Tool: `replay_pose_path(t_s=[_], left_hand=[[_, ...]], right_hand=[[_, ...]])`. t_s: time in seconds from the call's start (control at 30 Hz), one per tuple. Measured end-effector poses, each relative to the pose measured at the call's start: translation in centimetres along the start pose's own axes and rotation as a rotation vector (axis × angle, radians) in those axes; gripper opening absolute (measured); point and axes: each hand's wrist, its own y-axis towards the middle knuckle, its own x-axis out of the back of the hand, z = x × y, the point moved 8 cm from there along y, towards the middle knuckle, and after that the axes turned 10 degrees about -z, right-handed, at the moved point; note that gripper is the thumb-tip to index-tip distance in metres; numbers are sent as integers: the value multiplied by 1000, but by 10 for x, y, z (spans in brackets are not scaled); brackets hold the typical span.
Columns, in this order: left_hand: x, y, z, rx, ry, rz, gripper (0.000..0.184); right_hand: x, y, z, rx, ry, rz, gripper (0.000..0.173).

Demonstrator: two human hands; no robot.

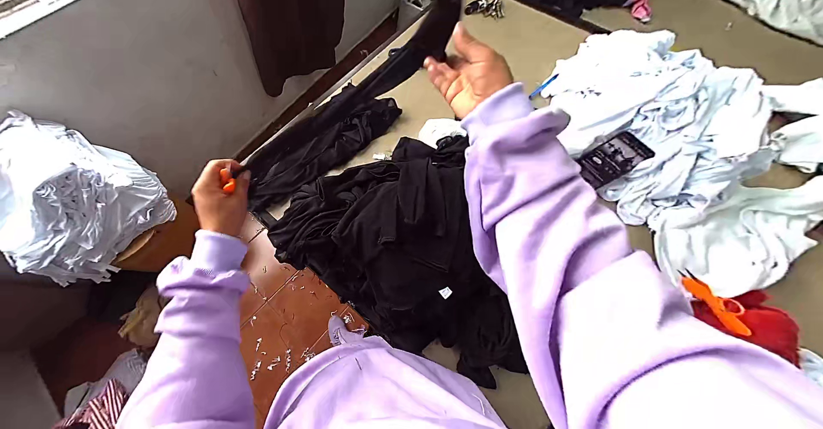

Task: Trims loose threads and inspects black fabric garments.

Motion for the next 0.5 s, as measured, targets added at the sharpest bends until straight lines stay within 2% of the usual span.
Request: replay_pose_path(t_s=[0.07,0.13,0.17,0.23,0.3,0.37,0.43,0.5], left_hand=[[-40,3,42,80,217,149,32],[-63,-7,87,219,366,292,35],[-64,-15,101,276,396,309,37],[-55,-29,105,316,399,236,41],[-44,-39,79,252,349,142,44],[-42,-56,32,105,174,110,34],[-50,-84,-27,-30,-128,198,26],[-64,-119,-86,-52,-518,449,45]], right_hand=[[-12,-14,-25,119,-558,189,75],[-19,-58,-40,321,-1135,442,77],[-13,-84,-46,387,-1343,514,79],[13,-123,-58,414,-1556,584,75],[41,-144,-73,432,-1578,630,53],[57,-161,-78,587,-1405,640,30],[63,-184,-68,740,-1157,562,30],[61,-219,-53,722,-865,479,34]])
